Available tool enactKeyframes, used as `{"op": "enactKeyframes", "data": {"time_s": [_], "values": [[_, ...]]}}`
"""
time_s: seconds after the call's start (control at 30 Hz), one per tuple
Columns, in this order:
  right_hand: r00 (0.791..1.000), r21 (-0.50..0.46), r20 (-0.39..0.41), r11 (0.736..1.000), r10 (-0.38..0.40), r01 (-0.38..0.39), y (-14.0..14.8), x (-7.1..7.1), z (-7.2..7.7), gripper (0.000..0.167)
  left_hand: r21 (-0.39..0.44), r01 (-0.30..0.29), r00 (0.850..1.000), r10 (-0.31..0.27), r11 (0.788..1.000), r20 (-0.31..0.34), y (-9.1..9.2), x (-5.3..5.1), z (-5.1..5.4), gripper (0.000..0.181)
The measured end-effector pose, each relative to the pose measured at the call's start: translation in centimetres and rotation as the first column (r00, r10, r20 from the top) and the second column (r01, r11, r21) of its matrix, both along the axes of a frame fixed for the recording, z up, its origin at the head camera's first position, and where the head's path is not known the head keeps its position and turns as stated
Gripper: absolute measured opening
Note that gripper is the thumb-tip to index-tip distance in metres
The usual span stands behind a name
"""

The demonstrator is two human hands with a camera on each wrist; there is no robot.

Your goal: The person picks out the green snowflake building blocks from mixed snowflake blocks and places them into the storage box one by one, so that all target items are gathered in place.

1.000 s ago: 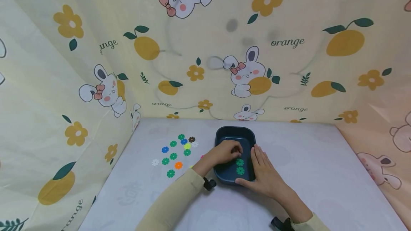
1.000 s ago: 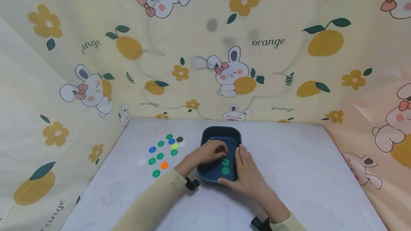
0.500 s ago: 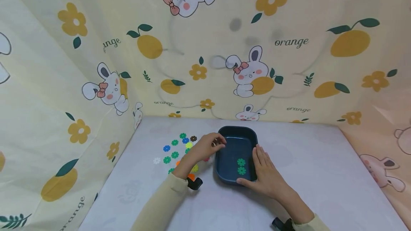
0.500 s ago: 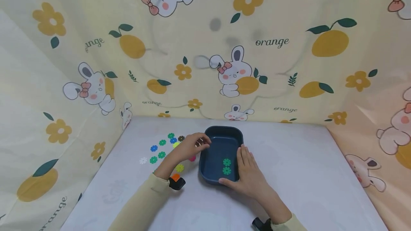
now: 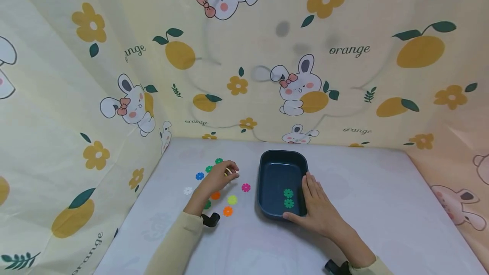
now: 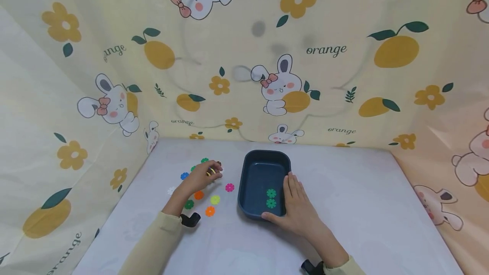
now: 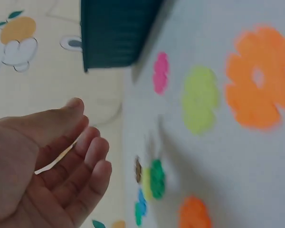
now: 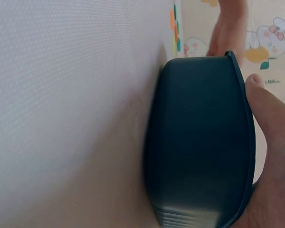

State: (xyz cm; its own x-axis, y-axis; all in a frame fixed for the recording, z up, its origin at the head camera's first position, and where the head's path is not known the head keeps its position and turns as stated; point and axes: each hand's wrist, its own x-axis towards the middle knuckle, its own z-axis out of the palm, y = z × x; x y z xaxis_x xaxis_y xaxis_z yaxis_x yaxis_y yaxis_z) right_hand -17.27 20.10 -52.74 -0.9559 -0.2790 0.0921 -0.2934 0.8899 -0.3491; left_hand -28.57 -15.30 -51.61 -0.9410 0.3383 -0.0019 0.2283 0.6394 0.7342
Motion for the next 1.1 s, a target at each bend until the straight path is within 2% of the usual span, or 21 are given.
{"op": "enactKeyframes", "data": {"time_s": [0.27,0.4,0.53,0.73,0.8,0.87,1.0,1.1], "values": [[1.0,0.008,-0.009,1.0,-0.001,0.001,0.1,-0.2,-0.4,0.137,-0.086,-0.116,0.993,0.118,0.989,0.016,-2.2,0.2,-1.7,0.023],[1.0,0.004,-0.001,1.0,-0.003,0.003,0.1,-0.1,-0.3,0.137,-0.164,-0.174,0.984,0.179,0.971,0.019,-2.4,0.1,-2.2,0.031],[1.0,-0.001,-0.005,1.0,-0.003,0.003,0.2,-0.1,-0.1,0.136,-0.232,-0.201,0.977,0.211,0.952,0.018,-2.4,0.3,-2.3,0.037],[1.0,0.008,-0.005,1.0,-0.001,0.001,0.1,-0.1,-0.3,0.136,-0.317,-0.19,0.981,0.194,0.929,-0.02,-2.4,0.3,-2.6,0.035],[1.0,0.009,-0.006,1.0,-0.003,0.003,0.1,-0.1,-0.4,0.136,-0.32,-0.182,0.983,0.181,0.93,-0.032,-2.3,0.2,-2.6,0.034],[1.0,0.008,-0.009,1.0,-0.002,0.002,0.1,-0.1,-0.4,0.137,-0.297,-0.173,0.985,0.171,0.939,-0.033,-2.3,0.1,-2.6,0.033],[1.0,0.011,-0.012,1.0,-0.003,0.003,0.1,-0.1,-0.4,0.137,-0.197,-0.128,0.992,0.123,0.972,-0.036,-2.1,0.2,-2.4,0.026],[1.0,0.011,-0.012,1.0,-0.005,0.005,0.2,-0.1,-0.4,0.137,-0.137,-0.086,0.995,0.078,0.987,-0.062,-1.7,0.3,-1.9,0.017]]}}
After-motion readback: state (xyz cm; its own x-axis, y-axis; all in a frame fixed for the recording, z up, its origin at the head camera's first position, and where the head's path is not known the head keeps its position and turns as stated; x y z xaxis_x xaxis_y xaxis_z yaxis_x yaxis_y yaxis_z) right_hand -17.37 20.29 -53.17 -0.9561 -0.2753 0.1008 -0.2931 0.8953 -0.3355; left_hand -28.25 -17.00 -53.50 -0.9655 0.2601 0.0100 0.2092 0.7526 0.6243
